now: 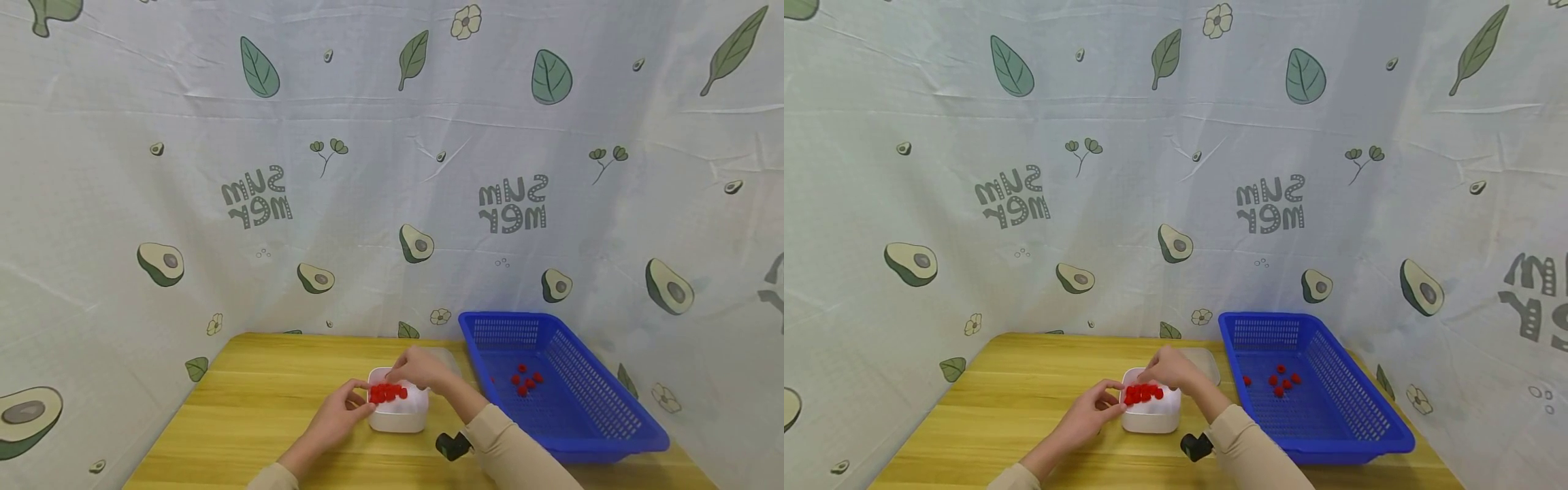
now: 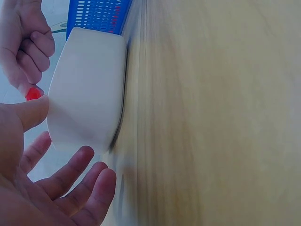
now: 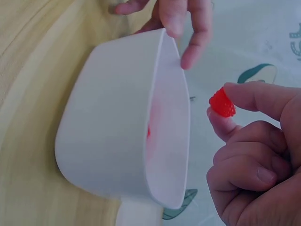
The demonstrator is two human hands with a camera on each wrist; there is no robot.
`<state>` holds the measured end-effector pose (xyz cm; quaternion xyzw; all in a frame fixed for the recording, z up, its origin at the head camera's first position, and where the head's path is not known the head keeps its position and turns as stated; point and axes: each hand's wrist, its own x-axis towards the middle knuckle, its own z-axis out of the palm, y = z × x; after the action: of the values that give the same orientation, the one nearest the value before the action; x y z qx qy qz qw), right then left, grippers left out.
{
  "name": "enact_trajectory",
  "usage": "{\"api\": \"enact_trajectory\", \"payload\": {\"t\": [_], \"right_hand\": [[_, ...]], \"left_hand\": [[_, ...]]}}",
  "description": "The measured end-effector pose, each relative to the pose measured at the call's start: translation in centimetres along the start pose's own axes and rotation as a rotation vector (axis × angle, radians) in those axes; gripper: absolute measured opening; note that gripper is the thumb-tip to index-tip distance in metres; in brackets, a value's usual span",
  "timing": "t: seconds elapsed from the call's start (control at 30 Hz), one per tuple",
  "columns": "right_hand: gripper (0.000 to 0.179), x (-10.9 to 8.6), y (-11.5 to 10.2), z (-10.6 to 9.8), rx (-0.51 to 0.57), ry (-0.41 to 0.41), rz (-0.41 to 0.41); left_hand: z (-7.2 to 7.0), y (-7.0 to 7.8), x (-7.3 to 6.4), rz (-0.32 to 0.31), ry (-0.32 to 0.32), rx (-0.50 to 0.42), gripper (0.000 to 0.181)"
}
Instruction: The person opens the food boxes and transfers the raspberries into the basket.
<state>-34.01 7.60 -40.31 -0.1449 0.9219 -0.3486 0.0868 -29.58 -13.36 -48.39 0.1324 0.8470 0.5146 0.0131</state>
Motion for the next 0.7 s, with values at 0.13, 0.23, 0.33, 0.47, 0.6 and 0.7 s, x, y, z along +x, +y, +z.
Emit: {"api": "enact_trajectory", "payload": {"t": [0.13,0.23,0.33,0.47,0.6,0.7], "right_hand": [[0.014,-0.3,0.1,-1.0,0.034,0.013,0.021],[0.013,-0.4,0.2,-1.7,0.048,0.020,0.038],[0.012,-0.6,0.4,-2.4,0.051,0.026,0.054],[0.012,-0.9,0.7,-3.4,0.071,0.043,0.088],[0.013,-1.2,1.1,-4.2,0.070,0.067,0.115],[0.012,-1.5,1.5,-4.9,0.065,0.085,0.121]], "left_hand": [[0.0,0.1,0.0,-0.006,0.002,-0.002,0.041],[0.1,0.1,0.0,-0.008,0.005,0.004,0.040],[0.1,0.0,0.0,-0.010,0.007,0.008,0.040],[0.2,0.0,0.0,-0.011,0.009,0.004,0.039],[0.2,0.0,0.0,-0.010,0.010,0.003,0.039],[0.2,0.0,0.1,-0.013,0.007,-0.001,0.040]]}}
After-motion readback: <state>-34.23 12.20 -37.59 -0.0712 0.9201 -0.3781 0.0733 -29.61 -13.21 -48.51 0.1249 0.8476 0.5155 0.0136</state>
